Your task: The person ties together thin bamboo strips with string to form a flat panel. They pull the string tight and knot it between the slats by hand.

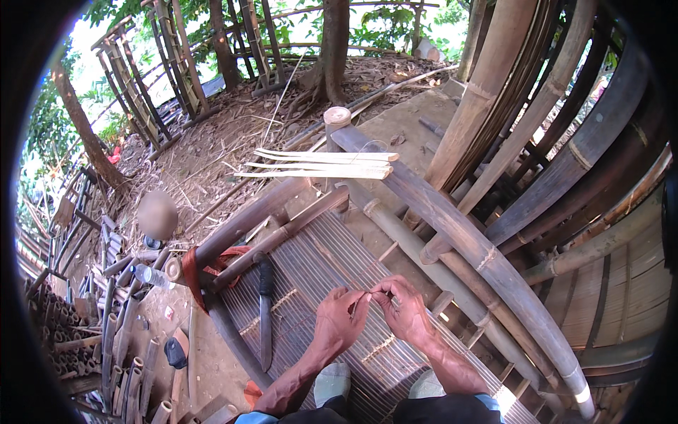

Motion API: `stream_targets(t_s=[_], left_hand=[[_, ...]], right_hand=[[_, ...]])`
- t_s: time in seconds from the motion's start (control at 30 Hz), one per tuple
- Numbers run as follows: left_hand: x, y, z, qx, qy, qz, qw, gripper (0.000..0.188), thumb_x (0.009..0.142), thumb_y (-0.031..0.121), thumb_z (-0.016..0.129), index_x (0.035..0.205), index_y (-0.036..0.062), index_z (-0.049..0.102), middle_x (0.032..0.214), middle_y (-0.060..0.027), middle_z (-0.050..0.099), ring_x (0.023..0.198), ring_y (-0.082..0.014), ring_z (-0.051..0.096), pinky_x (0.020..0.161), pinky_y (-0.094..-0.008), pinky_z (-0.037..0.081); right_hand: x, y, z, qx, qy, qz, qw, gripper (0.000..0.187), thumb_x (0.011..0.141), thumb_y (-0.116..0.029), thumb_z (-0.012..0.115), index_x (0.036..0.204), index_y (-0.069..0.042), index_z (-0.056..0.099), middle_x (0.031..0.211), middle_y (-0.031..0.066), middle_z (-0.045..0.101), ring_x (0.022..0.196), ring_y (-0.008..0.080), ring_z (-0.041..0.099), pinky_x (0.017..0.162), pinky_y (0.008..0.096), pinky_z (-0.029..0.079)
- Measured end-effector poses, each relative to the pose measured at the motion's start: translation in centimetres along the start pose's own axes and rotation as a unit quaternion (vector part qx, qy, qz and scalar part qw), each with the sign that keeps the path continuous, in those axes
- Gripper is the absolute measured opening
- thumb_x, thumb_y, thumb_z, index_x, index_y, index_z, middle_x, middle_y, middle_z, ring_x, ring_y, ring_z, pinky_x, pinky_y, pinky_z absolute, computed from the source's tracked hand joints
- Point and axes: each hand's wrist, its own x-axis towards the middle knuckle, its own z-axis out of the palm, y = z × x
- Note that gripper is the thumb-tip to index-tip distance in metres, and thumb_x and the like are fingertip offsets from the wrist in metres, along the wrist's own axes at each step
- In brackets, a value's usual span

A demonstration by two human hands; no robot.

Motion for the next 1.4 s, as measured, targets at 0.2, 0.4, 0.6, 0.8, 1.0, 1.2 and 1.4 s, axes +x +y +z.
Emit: stream_targets(t_s=[0.2, 0.4, 0.6, 0.8, 1.0, 1.2, 1.4], left_hand=[[0.0, -0.3, 0.2, 0.035, 0.083, 0.091, 0.992, 0.012, 0.089, 0.009, 0.070, 0.084, -0.0015, 0.067, 0.070, -0.0124, 0.059, 0.059, -0.0206, 0.056, 0.054, -0.0342, 0.041], [-0.1, 1.5, -0.6, -0.132, 0.064, -0.050, 0.988, 0.030, 0.085, 0.007, 0.070, 0.063, 0.0002, 0.052, 0.051, -0.0035, 0.038, 0.050, -0.0078, 0.035, 0.045, -0.0315, 0.028], [-1.9, 3.8, -2.0, -0.124, 0.058, 0.015, 0.990, 0.047, 0.082, 0.003, 0.071, 0.054, 0.0035, 0.033, 0.050, -0.0013, 0.025, 0.049, -0.0072, 0.025, 0.043, -0.0310, 0.022], [-1.4, 3.1, -3.1, -0.105, 0.012, 0.099, 0.989, 0.036, 0.080, 0.001, 0.071, 0.059, 0.0024, 0.042, 0.052, -0.0062, 0.037, 0.048, -0.0121, 0.038, 0.045, -0.0319, 0.030], [2.7, 2.7, -3.2, 0.044, 0.027, 0.189, 0.981, 0.037, 0.086, 0.002, 0.059, 0.123, -0.0007, 0.060, 0.105, -0.0183, 0.068, 0.092, -0.0292, 0.070, 0.077, -0.0351, 0.054], [3.7, -1.4, -1.1, -0.318, -0.206, 0.043, 0.925, 0.050, 0.094, 0.004, 0.061, 0.143, -0.0010, 0.052, 0.118, -0.0135, 0.070, 0.103, -0.0162, 0.067, 0.083, -0.0292, 0.055], [4.7, -3.8, 1.1, -0.329, -0.142, -0.045, 0.932, 0.031, 0.092, 0.010, 0.076, 0.118, -0.0052, 0.071, 0.103, -0.0089, 0.075, 0.090, -0.0103, 0.067, 0.077, -0.0255, 0.054]], right_hand=[[-0.1, -0.6, 0.1, 0.020, -0.006, 0.003, 1.000, 0.013, 0.090, -0.002, 0.074, 0.100, -0.002, 0.065, 0.098, 0.0132, 0.070, 0.091, 0.0322, 0.069, 0.080, 0.0389, 0.055], [-0.3, -1.0, -0.3, 0.025, 0.038, -0.010, 0.999, 0.013, 0.088, -0.002, 0.075, 0.098, -0.003, 0.066, 0.097, 0.0118, 0.069, 0.091, 0.0301, 0.068, 0.080, 0.0388, 0.055], [-0.5, -3.0, -0.7, 0.032, 0.021, -0.042, 0.998, 0.011, 0.089, -0.002, 0.075, 0.096, -0.003, 0.067, 0.095, 0.0114, 0.067, 0.090, 0.0296, 0.068, 0.079, 0.0384, 0.054], [-0.5, -2.8, -0.9, 0.035, -0.022, -0.065, 0.997, 0.014, 0.090, 0.001, 0.072, 0.101, -0.003, 0.064, 0.096, 0.0126, 0.065, 0.089, 0.0309, 0.066, 0.075, 0.0385, 0.055], [0.2, -2.1, -1.4, 0.002, -0.035, -0.038, 0.999, 0.017, 0.094, -0.006, 0.071, 0.103, -0.003, 0.056, 0.097, 0.0122, 0.062, 0.088, 0.0297, 0.064, 0.074, 0.0387, 0.053], [0.5, -0.8, -1.0, -0.028, -0.007, -0.041, 0.999, 0.017, 0.095, -0.006, 0.070, 0.100, -0.002, 0.054, 0.094, 0.0144, 0.064, 0.079, 0.0314, 0.065, 0.069, 0.0386, 0.054], [0.8, -0.5, -1.0, -0.024, 0.033, 0.073, 0.996, 0.019, 0.096, -0.007, 0.070, 0.102, -0.001, 0.053, 0.085, 0.0129, 0.069, 0.073, 0.0246, 0.068, 0.072, 0.0341, 0.055]])
